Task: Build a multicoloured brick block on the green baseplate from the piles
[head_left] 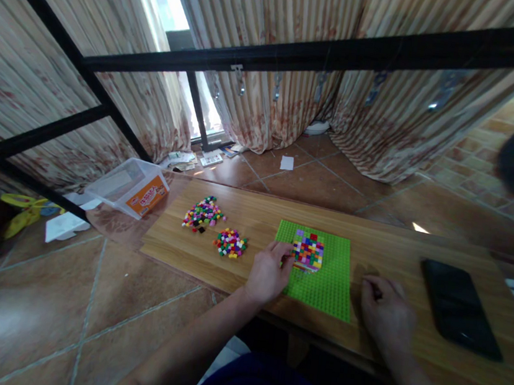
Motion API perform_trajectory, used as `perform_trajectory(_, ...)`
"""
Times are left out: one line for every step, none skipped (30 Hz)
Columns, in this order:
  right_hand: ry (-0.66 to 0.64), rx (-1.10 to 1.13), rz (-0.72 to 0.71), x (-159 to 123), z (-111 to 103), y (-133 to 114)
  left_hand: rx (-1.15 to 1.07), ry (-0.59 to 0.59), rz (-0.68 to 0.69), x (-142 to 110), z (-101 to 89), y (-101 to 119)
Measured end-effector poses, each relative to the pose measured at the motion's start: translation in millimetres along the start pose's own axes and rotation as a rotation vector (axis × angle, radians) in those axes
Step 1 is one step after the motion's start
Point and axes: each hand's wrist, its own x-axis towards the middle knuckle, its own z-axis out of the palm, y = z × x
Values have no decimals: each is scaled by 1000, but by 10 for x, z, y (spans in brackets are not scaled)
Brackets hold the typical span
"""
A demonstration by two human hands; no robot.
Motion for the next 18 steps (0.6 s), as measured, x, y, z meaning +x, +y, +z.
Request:
perform_trajectory(3,-4,0,0,4,3,-7,-2,-7,5,0,-2)
perform_trajectory(9,-7,0,-1,7,5,-13,-3,-13,9,-1,-5)
perform_trajectory(12,-8,0,-1,8,6,-22,-3,-17,12,-1,-9)
perform_trajectory(12,-5,0,-2,8,5,-31,-3,-19,12,-2,-14)
perform_trajectory(7,-2,1,-2,6,2,-40,-3,-18,10,-3,-20)
perform_trajectory(4,2,4,-2,3,-3,-48,-3,-15,4,-6,-26)
perform_trajectory(0,6,7,-2,-2,-10,-58,-2,-14,-4,-11,-32)
perform_trajectory(-3,10,11,-1,-7,-17,-69,2,-14,-14,-18,-38)
perform_trajectory(-5,11,15,1,-12,-22,-81,10,-17,-23,-27,-43)
perform_trajectory(-2,11,19,3,-15,-26,-97,20,-26,-30,-38,-47)
perform_trajectory(-2,13,17,4,-17,-26,-118,30,-42,-32,-47,-51)
perform_trajectory(-4,16,12,6,-17,-24,-148,39,-66,-28,-54,-54)
perform_trajectory(-7,17,6,7,-16,-18,-184,48,-96,-17,-56,-58)
perform_trajectory(-9,15,3,7,-13,-10,-225,52,-128,1,-52,-62)
perform_trajectory(-12,12,2,7,-9,-2,-267,55,-160,25,-42,-67)
perform_trajectory(-17,9,3,6,-5,6,-305,56,-188,53,-27,-71)
perform_trajectory(-21,3,6,4,-2,13,-335,55,-212,82,-8,-75)
perform_trajectory(-22,-2,7,3,0,17,-355,46,-233,110,13,-78)
